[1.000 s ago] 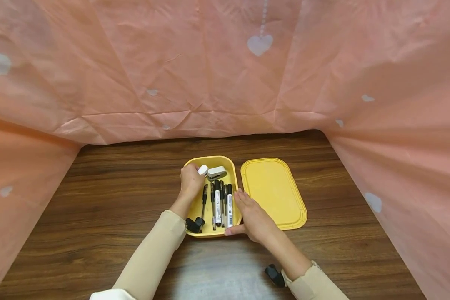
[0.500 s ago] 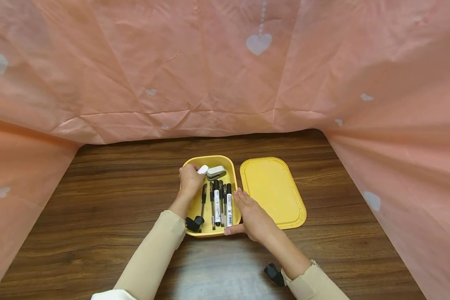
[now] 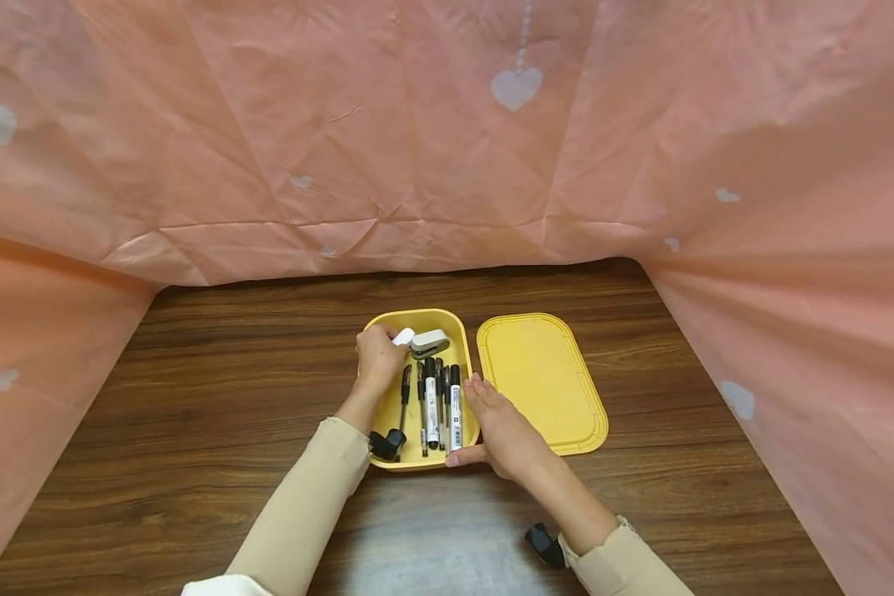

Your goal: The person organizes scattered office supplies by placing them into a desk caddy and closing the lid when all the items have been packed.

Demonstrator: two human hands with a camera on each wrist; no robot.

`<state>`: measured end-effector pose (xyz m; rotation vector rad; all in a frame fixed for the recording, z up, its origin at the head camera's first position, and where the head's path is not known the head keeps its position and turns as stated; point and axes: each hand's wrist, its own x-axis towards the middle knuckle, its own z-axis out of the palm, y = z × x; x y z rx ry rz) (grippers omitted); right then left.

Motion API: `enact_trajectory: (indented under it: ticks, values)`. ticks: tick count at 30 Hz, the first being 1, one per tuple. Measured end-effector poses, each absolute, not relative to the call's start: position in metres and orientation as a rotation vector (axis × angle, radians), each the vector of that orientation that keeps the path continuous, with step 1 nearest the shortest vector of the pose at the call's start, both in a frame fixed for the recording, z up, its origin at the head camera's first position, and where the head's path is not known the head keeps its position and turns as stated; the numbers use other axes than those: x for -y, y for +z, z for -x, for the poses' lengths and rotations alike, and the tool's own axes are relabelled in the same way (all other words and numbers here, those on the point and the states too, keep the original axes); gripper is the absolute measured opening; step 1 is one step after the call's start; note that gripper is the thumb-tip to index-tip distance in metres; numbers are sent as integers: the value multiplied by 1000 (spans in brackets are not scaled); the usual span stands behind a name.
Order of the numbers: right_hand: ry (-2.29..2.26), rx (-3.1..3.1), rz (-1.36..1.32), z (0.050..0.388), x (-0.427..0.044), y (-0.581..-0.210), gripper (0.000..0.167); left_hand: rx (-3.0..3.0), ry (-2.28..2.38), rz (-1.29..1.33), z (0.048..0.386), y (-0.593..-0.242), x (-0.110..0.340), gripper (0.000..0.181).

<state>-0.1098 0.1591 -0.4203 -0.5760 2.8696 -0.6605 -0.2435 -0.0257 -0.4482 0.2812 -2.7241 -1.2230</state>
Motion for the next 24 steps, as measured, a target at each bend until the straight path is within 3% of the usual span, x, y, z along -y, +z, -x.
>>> enact_trajectory:
  ticks: [6, 15, 24]
  values:
    - [-651, -2871, 576, 110, -159, -420, 102, 2716, -1233, -295, 243, -447, 26, 29]
    - [-648, -2873, 577, 110, -159, -420, 101, 2691, -1289, -288, 242, -446, 28, 36]
    - [-647, -2880, 583, 109, -158, -420, 100, 2671, -1292, -292, 241, -445, 28, 16]
